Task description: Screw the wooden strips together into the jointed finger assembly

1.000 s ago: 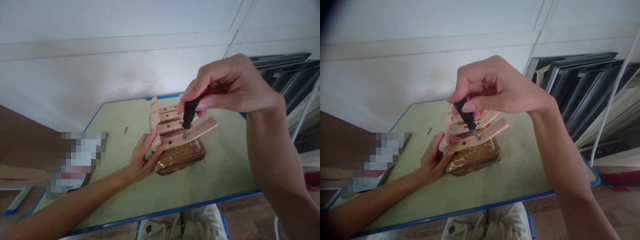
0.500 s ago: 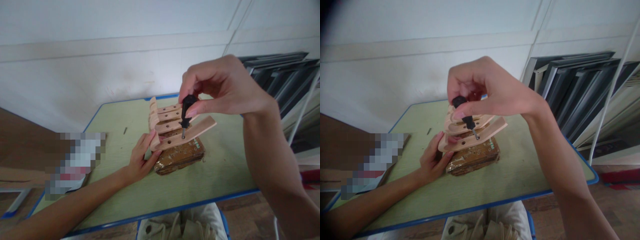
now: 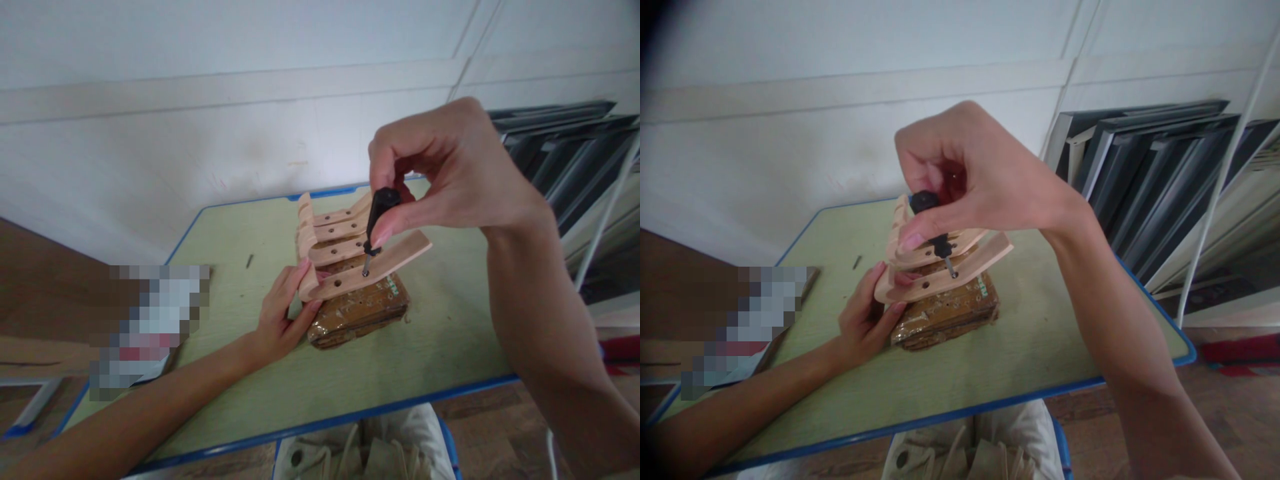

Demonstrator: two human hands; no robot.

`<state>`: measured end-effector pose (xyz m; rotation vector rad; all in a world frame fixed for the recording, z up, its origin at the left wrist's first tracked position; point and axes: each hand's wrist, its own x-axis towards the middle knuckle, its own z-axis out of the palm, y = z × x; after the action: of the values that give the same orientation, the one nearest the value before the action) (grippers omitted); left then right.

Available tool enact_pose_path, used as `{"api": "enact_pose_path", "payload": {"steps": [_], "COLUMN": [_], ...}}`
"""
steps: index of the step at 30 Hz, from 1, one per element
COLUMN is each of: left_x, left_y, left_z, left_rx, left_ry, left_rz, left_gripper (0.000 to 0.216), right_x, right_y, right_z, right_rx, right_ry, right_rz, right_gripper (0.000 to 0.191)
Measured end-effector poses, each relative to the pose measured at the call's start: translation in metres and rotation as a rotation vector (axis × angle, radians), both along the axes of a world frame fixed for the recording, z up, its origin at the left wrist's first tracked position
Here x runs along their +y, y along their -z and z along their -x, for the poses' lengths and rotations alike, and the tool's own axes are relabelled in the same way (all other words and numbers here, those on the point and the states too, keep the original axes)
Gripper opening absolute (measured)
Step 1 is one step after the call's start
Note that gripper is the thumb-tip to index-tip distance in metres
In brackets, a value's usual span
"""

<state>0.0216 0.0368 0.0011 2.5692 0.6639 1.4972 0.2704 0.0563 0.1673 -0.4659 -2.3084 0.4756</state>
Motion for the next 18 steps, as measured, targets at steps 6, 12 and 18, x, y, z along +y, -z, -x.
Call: {"api": "enact_pose_path", "payload": {"steps": [6,12,18], "left_x": [0.000,0.001,0.000], "left_y": [0.006,0.004,0.004], "left_z": [0.002,0.002,0.002], "left_rx": [-0.010,0.013,-0.006], "left_ry": [0.000,-0.002,-0.014], "left_rz": [0.090,0.034,0.060], "left_gripper": [0.065,0.065,0.063], "right_x": [-0.007,-0.001,0.001], "right_y": [-0.003,0.002,0.001], "right_z": [0.007,0.005,-0.005], "right_rx": [-0.066,-0.086,-0.128], "right_ry": [0.186,0.147,-0.066], "right_rz": [-0.261,-0.215,0.037], "right_gripper": [0.040,0.018,0.020]}}
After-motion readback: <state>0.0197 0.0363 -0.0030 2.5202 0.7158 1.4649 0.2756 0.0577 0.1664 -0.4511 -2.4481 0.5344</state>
